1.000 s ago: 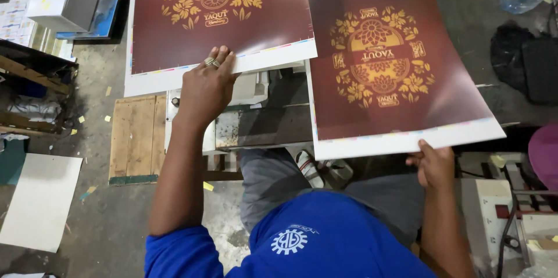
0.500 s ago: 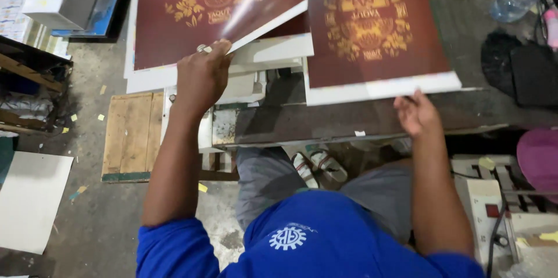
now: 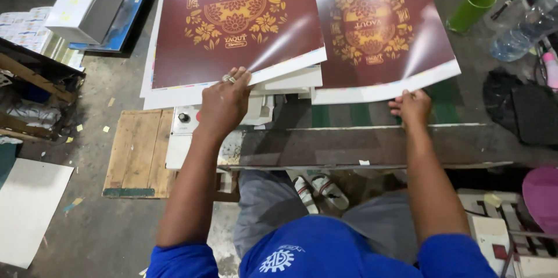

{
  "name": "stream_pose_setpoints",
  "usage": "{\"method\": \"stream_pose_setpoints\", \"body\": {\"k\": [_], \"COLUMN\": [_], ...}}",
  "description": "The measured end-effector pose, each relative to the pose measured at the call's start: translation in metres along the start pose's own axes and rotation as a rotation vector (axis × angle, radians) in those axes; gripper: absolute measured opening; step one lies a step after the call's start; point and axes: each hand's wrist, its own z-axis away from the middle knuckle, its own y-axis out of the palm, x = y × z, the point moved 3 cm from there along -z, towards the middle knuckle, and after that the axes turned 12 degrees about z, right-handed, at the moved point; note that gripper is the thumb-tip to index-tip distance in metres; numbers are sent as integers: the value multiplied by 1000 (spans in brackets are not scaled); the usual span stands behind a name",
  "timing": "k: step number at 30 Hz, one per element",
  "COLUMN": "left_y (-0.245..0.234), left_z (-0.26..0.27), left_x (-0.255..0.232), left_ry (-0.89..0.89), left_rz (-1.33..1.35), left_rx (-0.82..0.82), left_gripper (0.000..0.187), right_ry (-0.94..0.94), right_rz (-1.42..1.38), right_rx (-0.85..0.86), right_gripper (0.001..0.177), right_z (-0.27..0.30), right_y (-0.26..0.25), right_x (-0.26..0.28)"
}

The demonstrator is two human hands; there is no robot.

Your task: The person repeatedly picks up large, maroon-colored printed sheets from a pile on a table and places them onto a stack on a machine. The person handles the sheets by hand, aligning them as they are stacked.

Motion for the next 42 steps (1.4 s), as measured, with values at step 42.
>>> {"method": "stream_pose_setpoints", "body": {"k": [42], "left_y": [18], "left_z": [-3], "left_x": [-103], "left_ry": [11], "left_rz": [20], "left_rx": [296], "left_gripper": [43], "right_ry": [-73], "right_rz": [-652], "right_rx": [208], "right_gripper": [31], "right_z": [222], "right_y": [-50], "right_x": [86]}}
